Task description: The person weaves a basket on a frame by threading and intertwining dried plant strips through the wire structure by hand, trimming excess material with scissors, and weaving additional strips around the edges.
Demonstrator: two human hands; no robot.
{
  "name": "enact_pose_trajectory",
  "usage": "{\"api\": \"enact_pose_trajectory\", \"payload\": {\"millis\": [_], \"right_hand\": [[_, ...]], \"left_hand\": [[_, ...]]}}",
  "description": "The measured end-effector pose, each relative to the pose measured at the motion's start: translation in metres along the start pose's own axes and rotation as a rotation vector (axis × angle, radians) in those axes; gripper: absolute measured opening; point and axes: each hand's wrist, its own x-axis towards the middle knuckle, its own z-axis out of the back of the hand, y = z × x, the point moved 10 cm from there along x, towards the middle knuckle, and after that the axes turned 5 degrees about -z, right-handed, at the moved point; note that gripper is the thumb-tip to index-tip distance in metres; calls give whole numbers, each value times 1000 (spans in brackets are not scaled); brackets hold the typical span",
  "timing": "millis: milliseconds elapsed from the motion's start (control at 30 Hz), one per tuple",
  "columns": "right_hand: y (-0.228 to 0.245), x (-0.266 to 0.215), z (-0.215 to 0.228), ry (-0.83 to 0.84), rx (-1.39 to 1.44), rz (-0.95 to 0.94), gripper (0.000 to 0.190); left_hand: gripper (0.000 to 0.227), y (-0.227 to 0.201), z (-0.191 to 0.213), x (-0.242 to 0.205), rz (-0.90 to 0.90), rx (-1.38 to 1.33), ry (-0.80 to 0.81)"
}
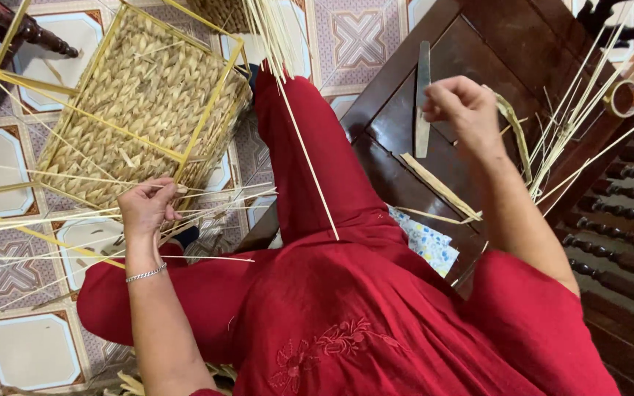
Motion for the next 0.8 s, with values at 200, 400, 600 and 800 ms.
{"api": "enact_pose_trajectory", "payload": {"millis": [200,400,600,800], "right_hand": [[-78,-19,18,-50,52,-232,17],[-44,-18,-47,62,120,-122,14],[40,-12,-144,253,29,118,11],[120,37,-207,33,-677,686,30]], "left_hand": [[25,-6,-5,1,-33,34,38],[33,-14,-17,-5,-184,98,72],[31,-34,-18,-22,-93,230,-28],[24,-51,-23,-25,-93,310,-33]]}}
